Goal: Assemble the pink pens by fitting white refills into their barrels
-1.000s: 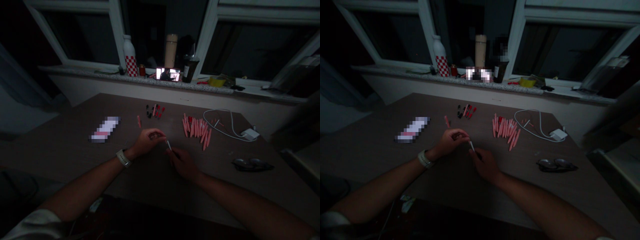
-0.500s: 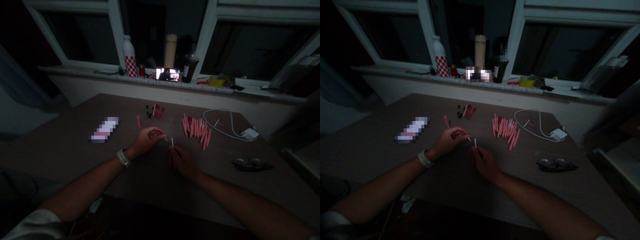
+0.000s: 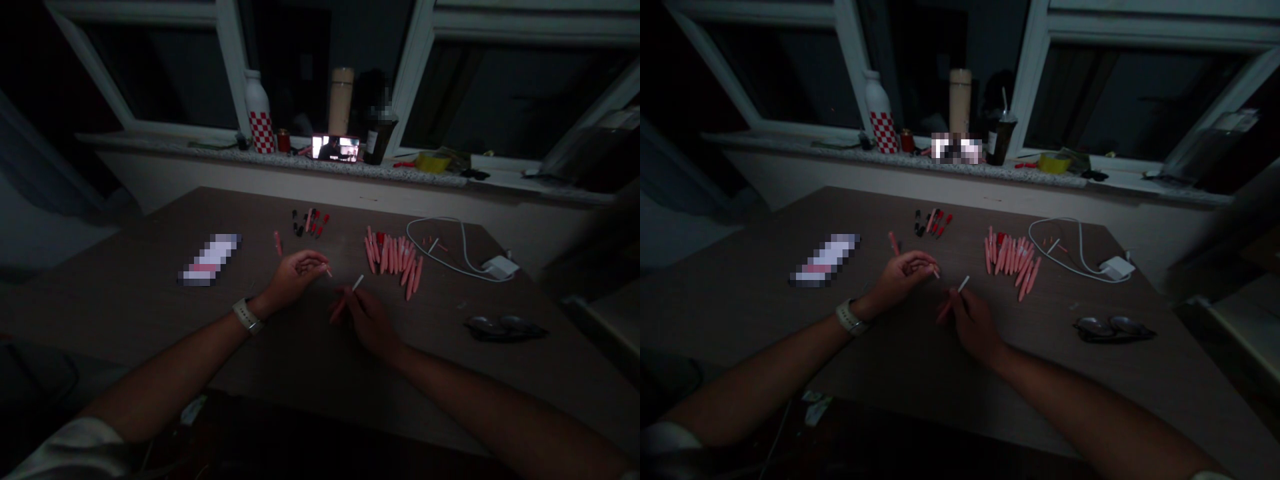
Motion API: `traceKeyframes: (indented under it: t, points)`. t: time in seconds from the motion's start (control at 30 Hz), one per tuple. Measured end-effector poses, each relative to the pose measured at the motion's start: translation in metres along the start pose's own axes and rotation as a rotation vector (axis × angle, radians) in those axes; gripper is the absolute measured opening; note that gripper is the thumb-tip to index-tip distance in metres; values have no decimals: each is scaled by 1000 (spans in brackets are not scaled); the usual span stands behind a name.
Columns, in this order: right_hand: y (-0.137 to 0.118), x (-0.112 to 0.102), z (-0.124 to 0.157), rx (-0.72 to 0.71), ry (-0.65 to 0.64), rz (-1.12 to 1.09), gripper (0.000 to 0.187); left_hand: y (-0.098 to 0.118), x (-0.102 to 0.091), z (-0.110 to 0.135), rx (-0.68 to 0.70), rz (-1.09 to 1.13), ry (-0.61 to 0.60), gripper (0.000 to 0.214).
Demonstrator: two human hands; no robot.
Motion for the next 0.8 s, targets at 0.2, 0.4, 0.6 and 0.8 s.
traceKeyframes:
  t: [0.2,0.4,0.6,0.8]
  points:
    - [-1,0,-1,4,2,-5,41,-2,-1,0,-6,-23,-2,30]
    - [-2,0,-1,-6,-37,38,39,-3,-2,-1,3,-17,2,29]
    - [-3,-1,0,-35,-27,93,36,0,0,0,-9,-7,2,25]
    - [-2,-1,1,-44,-28,124,38,2,2,1,-11,21,-7,24]
Point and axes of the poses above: each hand's wrist, its own z-axis away from the middle knuckle, its own x-axis out of the palm, y = z × x, the point moved 1 cm from there along -z, towards the middle knuckle, and after that the axes turned 15 degrees about z, right-handed, at the moved point
